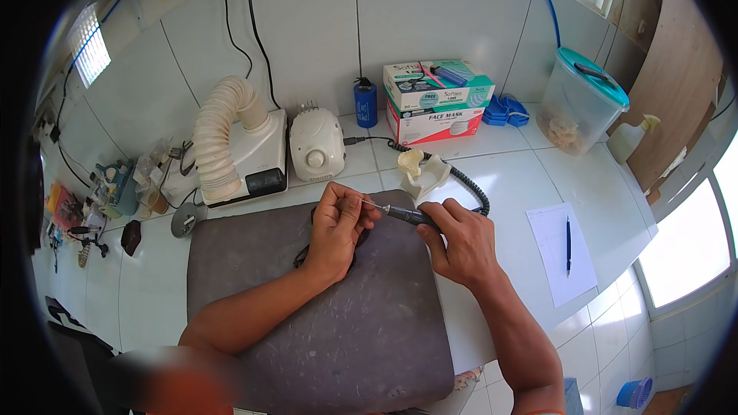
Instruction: Using a rotary tool to polish or trim a dental plaster model.
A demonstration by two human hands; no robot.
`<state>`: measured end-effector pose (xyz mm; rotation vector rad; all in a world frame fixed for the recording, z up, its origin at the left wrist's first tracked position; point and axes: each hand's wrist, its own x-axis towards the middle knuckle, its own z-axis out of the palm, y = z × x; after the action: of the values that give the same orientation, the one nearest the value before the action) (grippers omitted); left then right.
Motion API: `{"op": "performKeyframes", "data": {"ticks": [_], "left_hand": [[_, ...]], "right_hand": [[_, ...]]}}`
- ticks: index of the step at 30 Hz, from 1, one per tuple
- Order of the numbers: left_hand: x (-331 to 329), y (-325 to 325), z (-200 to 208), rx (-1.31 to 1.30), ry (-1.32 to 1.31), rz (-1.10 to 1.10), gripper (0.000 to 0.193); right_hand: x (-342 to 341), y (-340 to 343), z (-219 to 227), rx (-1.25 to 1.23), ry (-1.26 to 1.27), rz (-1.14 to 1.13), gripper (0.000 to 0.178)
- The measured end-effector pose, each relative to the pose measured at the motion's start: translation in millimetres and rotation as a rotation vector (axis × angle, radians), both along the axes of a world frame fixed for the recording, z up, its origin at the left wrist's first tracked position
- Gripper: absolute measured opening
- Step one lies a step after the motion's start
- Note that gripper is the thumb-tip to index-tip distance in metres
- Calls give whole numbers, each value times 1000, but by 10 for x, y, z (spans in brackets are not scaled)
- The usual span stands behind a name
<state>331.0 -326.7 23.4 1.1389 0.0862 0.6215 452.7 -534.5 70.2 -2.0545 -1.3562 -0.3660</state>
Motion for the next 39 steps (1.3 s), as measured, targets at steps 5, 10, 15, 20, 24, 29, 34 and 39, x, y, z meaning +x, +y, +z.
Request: {"op": "performKeyframes", "data": {"ticks": [5,10,15,20,24,29,34,39], "left_hand": [[1,3,-10,-9,-8,-3,12],[5,0,-8,-11,-7,-12,13],[-14,-15,9,43,16,7,12],[-18,-12,9,124,23,11,12],[-19,-3,-3,131,83,-10,14],[-18,-1,-7,151,70,-42,16],[-17,-4,-2,178,100,-34,17],[-24,0,-3,216,102,-51,18]], "right_hand": [[0,-1,-9,-3,17,6,21],[-2,4,-23,-20,38,-1,22],[-2,4,-15,-17,16,-4,24],[-9,8,-8,-31,-11,4,28],[-19,4,-10,-70,8,4,31],[-34,2,-22,-140,62,-8,38],[-44,8,-24,-146,110,-36,44],[-39,7,-27,-162,131,-45,46]]}}
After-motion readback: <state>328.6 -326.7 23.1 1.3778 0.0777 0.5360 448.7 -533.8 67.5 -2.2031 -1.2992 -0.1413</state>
